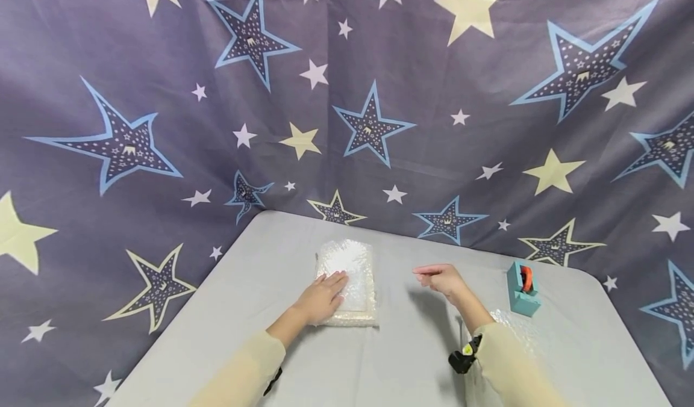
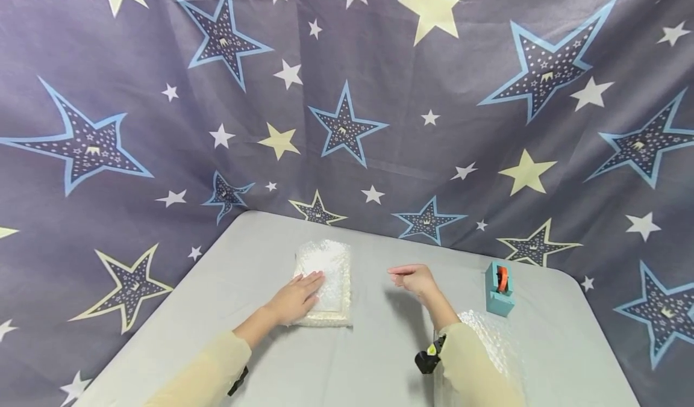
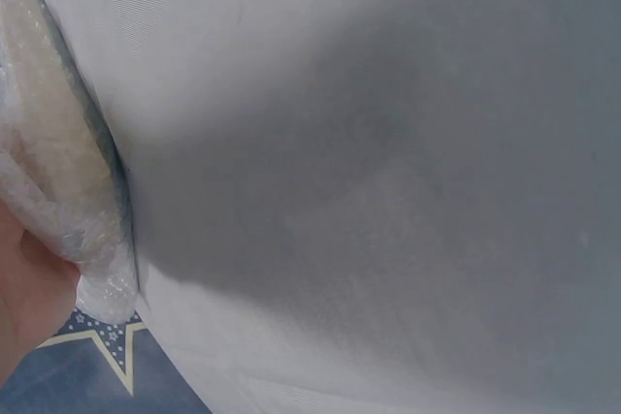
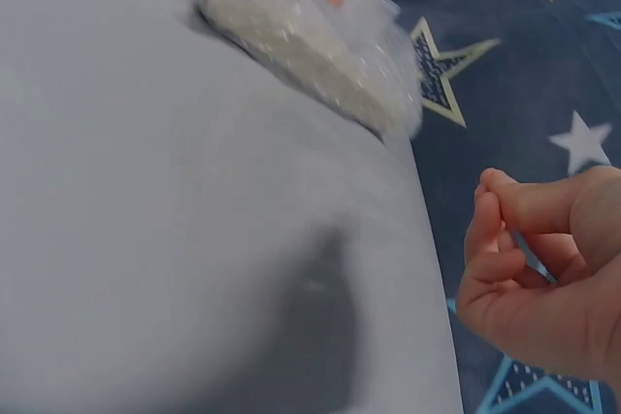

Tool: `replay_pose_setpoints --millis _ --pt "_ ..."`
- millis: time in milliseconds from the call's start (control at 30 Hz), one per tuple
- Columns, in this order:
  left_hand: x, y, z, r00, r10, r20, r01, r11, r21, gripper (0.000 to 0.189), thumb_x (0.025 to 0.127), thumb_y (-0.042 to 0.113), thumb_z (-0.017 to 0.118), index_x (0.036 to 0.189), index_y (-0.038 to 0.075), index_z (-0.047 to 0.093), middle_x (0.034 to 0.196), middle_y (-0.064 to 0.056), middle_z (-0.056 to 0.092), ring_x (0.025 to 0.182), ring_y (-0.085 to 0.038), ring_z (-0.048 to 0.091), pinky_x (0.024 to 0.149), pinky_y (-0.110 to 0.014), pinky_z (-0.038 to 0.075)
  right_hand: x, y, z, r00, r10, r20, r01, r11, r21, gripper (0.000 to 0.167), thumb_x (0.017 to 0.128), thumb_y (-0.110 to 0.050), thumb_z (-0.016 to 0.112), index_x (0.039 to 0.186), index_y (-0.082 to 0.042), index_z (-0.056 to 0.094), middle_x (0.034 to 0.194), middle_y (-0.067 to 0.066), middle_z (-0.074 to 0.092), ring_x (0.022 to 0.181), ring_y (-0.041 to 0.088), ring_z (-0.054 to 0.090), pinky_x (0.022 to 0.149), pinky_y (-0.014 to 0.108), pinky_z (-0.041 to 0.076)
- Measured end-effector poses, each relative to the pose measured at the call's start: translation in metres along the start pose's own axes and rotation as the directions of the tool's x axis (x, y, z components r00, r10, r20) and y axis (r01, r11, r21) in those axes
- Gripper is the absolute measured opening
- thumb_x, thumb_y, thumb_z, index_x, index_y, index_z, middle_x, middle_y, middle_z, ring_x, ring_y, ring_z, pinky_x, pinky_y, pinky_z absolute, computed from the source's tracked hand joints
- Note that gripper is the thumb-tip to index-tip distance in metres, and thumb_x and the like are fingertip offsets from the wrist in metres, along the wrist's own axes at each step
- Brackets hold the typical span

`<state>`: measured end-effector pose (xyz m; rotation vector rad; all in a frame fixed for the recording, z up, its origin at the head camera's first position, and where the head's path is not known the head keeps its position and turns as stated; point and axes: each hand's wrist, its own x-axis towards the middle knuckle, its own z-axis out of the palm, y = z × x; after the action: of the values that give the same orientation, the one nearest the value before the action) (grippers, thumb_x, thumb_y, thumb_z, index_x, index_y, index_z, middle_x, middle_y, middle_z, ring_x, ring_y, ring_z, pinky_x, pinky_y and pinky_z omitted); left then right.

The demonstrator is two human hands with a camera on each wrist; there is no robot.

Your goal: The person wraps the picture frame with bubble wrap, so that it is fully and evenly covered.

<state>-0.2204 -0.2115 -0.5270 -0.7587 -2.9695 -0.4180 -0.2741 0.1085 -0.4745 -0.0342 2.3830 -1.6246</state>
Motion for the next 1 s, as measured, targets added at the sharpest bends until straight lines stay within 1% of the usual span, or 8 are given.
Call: replay_pose_setpoints --millis 100,267,400,500,567,700,800,1000 --pt "0.001 -0.002 -0.001 1.000 -0.001 0.000 0.001 1.000 0.005 0.051 0.098 0.023 0.045 0.143 -0.001 0.041 0.152 -0.015 0.041 0.142 -0.033 0.038 0.120 -0.052 0.026 0.003 -0.006 0.015 1.000 0.003 -0.012 -0.004 0.999 -0.044 0.037 0.075 0.008 0.062 0.112 0.005 0.069 0.093 0.011 0.077 0.070 0.002 0.062 0.066 0.022 0.050" --pt "0.002 -0.003 0.000 1.000 -0.009 0.008 0.009 1.000 0.010 0.050 0.099 0.022 0.045 0.143 -0.001 0.041 0.153 -0.014 0.040 0.142 -0.032 0.038 0.120 -0.052 0.027 0.006 -0.016 0.034 0.999 -0.039 -0.034 0.036 0.996 -0.080 0.035 0.078 0.009 0.065 0.113 0.004 0.068 0.090 0.015 0.076 0.071 0.004 0.065 0.071 0.024 0.058" --pt "0.002 -0.002 0.001 1.000 -0.017 0.016 0.017 1.000 0.002 0.051 0.099 0.022 0.044 0.144 0.000 0.041 0.153 -0.013 0.040 0.143 -0.031 0.037 0.121 -0.051 0.027 0.010 -0.018 0.048 0.996 -0.087 -0.014 0.086 0.991 -0.098 0.040 0.078 0.011 0.064 0.118 0.004 0.066 0.087 0.018 0.075 0.077 0.017 0.072 0.069 0.019 0.058" --pt "0.001 -0.002 0.002 1.000 -0.019 0.014 0.019 1.000 -0.003 0.050 0.098 0.022 0.044 0.144 0.001 0.041 0.153 -0.013 0.040 0.143 -0.030 0.038 0.121 -0.050 0.026 0.016 -0.017 0.058 0.996 -0.087 0.005 0.087 0.992 -0.093 0.036 0.079 0.008 0.067 0.114 0.002 0.068 0.087 0.016 0.075 0.084 0.025 0.073 0.066 0.018 0.057" --pt "0.001 -0.002 0.002 1.000 -0.020 0.013 0.020 1.000 -0.008 0.050 0.098 0.022 0.045 0.144 0.001 0.041 0.153 -0.013 0.040 0.143 -0.030 0.038 0.121 -0.050 0.026 0.020 -0.018 0.064 0.996 -0.092 0.017 0.093 0.991 -0.099 0.031 0.080 0.004 0.069 0.111 0.001 0.070 0.087 0.015 0.076 0.081 0.023 0.074 0.064 0.019 0.056" --pt "0.001 -0.002 0.001 1.000 -0.019 0.010 0.019 1.000 -0.019 0.051 0.098 0.022 0.045 0.144 0.001 0.041 0.153 -0.013 0.040 0.143 -0.031 0.038 0.121 -0.051 0.026 0.027 -0.022 0.073 0.991 -0.133 0.033 0.136 0.983 -0.119 0.022 0.081 -0.004 0.073 0.102 0.002 0.072 0.088 0.015 0.076 0.072 0.010 0.071 0.063 0.018 0.055" --pt "0.001 -0.002 0.002 1.000 -0.014 0.003 0.014 1.000 -0.019 0.050 0.098 0.022 0.045 0.143 0.000 0.042 0.152 -0.014 0.040 0.142 -0.031 0.038 0.121 -0.051 0.026 0.032 -0.028 0.078 0.983 -0.175 0.062 0.181 0.978 -0.102 0.020 0.080 -0.003 0.073 0.099 0.004 0.072 0.089 0.015 0.076 0.072 0.007 0.069 0.066 0.018 0.057" --pt "0.001 -0.003 0.002 1.000 -0.007 0.003 0.007 1.000 -0.023 0.051 0.098 0.023 0.045 0.144 0.000 0.041 0.152 -0.014 0.040 0.142 -0.032 0.038 0.120 -0.052 0.026 0.039 -0.036 0.086 0.976 -0.193 0.102 0.202 0.976 -0.083 0.022 0.078 0.003 0.069 0.100 0.006 0.072 0.089 0.017 0.075 0.067 0.000 0.064 0.069 0.016 0.057"
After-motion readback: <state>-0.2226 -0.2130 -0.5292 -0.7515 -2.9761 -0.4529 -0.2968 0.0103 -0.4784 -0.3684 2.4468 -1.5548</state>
